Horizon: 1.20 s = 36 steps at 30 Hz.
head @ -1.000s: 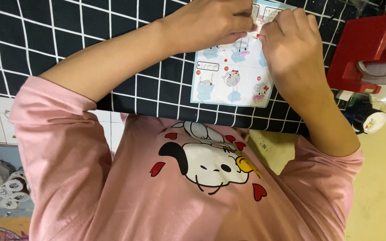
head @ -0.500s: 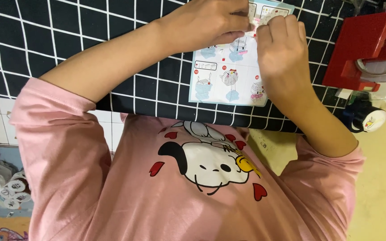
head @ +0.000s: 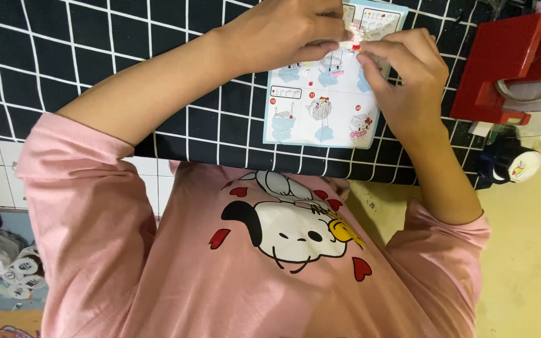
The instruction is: Assembling a small toy figure using tiny plastic building blocks while following a printed instruction sheet.
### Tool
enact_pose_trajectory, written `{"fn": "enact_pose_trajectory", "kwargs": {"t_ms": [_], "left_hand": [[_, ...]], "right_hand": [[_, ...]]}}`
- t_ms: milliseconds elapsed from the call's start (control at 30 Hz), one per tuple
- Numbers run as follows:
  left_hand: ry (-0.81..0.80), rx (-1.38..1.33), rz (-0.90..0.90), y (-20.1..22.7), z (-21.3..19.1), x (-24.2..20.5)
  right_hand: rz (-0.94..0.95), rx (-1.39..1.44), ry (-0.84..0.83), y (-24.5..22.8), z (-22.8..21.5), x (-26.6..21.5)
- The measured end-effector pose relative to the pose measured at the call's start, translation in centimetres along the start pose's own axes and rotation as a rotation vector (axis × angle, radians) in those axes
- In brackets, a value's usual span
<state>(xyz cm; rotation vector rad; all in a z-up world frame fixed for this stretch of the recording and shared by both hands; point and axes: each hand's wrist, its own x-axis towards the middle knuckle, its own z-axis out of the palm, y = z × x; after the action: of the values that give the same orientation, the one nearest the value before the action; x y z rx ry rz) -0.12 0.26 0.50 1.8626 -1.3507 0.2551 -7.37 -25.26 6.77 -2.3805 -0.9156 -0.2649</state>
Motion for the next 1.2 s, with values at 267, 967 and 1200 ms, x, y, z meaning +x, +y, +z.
{"fn": "enact_pose_trajectory", "kwargs": {"t_ms": [267, 967, 1200], "left_hand": [[0.010, -0.005, -0.002, -0.2, 0.1, -0.1], [-0.013, -0.099, -0.031, 0.3, -1.1, 0.1], [0.068, -0.157, -0.008, 0.8, -2.4, 1.1]], "right_hand": [[-0.104, -0.169, 0.023, 0.2, 0.5, 0.2], [-0.367, 0.151, -0.155, -3.0, 2.3, 2.3], [-0.191, 0.062, 0.263, 4.8, -0.5, 3.3]]}}
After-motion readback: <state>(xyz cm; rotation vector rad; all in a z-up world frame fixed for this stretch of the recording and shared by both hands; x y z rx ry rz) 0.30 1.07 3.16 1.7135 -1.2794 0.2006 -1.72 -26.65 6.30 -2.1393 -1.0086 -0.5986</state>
